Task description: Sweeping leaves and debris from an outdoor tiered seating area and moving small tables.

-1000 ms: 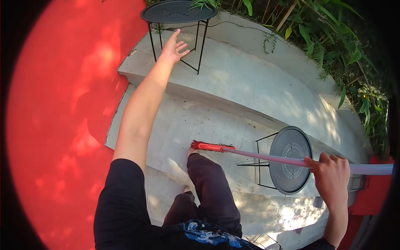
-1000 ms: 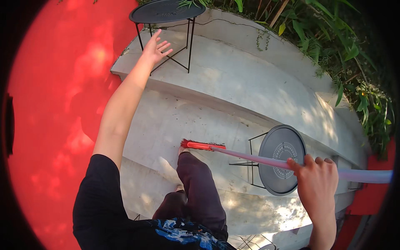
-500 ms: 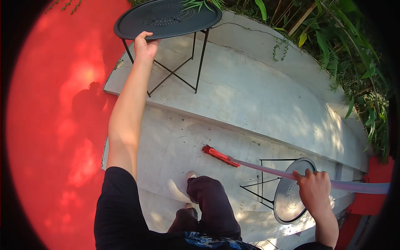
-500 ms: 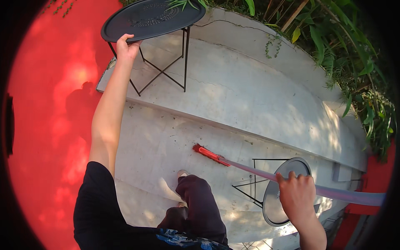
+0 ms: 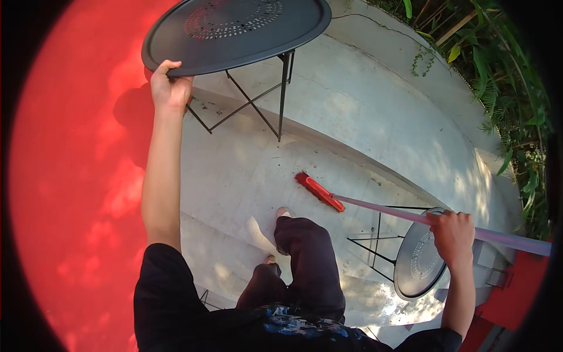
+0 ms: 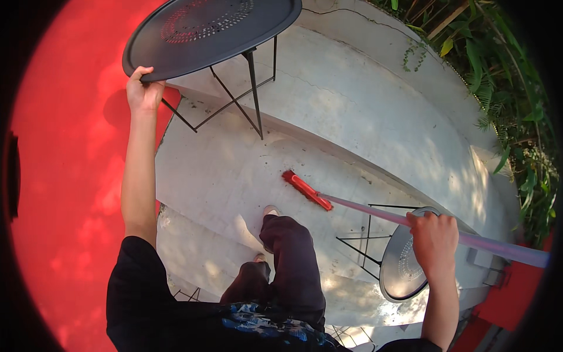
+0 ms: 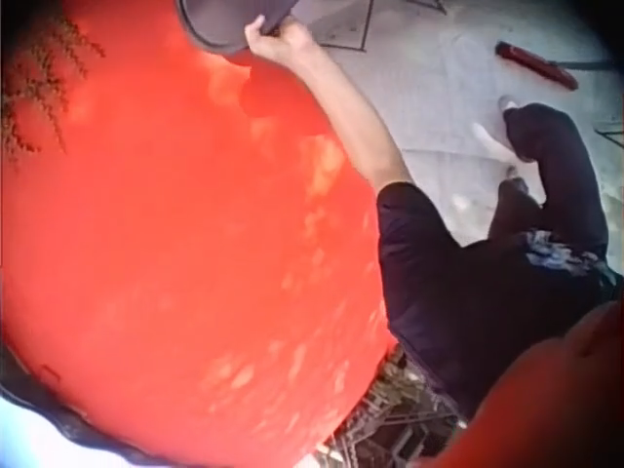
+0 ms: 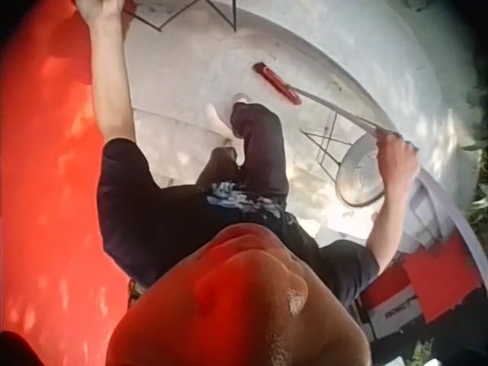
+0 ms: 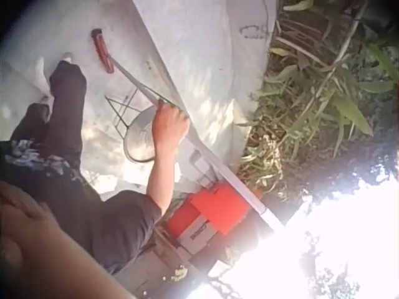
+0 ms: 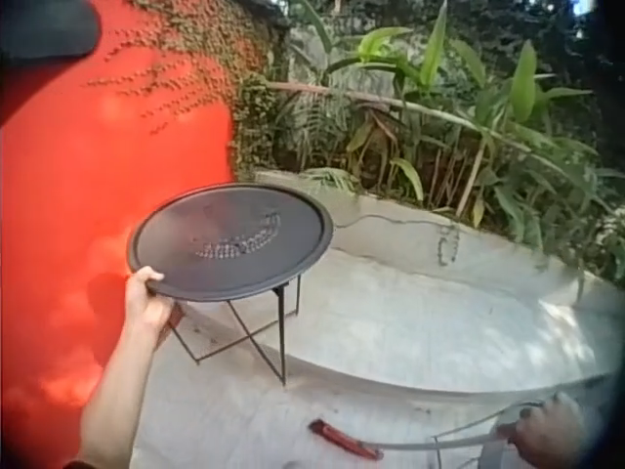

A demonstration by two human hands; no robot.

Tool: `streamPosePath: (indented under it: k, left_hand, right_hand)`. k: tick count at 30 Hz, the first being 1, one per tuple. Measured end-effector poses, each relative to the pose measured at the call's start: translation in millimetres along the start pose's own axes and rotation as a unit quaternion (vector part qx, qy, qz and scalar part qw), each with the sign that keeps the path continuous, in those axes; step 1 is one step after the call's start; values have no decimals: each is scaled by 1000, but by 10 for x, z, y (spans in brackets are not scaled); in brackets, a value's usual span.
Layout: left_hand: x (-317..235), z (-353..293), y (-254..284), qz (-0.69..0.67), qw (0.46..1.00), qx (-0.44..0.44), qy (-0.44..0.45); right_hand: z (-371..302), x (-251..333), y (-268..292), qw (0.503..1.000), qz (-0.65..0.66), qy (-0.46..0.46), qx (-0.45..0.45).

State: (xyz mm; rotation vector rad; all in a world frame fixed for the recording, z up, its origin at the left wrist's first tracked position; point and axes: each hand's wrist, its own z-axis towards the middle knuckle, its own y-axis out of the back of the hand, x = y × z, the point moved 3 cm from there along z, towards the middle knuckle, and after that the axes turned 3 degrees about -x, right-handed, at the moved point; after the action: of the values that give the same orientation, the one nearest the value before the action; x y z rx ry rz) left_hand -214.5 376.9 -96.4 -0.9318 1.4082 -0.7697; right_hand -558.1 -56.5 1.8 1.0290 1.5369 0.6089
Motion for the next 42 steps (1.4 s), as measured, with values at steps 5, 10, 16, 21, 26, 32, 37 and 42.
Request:
streamPosePath:
  k: [5,10,16,21,26,32,37,42]
  left_hand:
    - [-626,-1001,685,19,998,-54,-5]
    - [-1051,-1814,1350,21,993,-95,-61]
    - [-1212,-2259,1992,4,988,-134,-80]
    - [-1173,-2469,2390,12,986,-152,-64]
    - [-1112,-2565,2830,34,989,-142,-31]
    - [-872,-2457,3552,21,990,-139,-4]
    - [-729,-2380,3749,30,988,-151,-10]
    - [-630,-2244,3906,51,987,-152,-23]
  right_hand:
    - [-245,216,76,1000,-1,-15,23]
    - [-547,369,11,1000,-3,-5,-14]
    - [-733,438,-38,1000,-7,-2,-30]
    - [-875,564,-61,999,-11,-9,-34]
    - [-976,711,-79,999,-15,-17,-49]
    - [-1046,903,-85,997,-24,-20,-70]
    - [-1089,922,-79,997,-42,-32,-57]
    - [-1056,872,-24,997,-32,-45,-48]
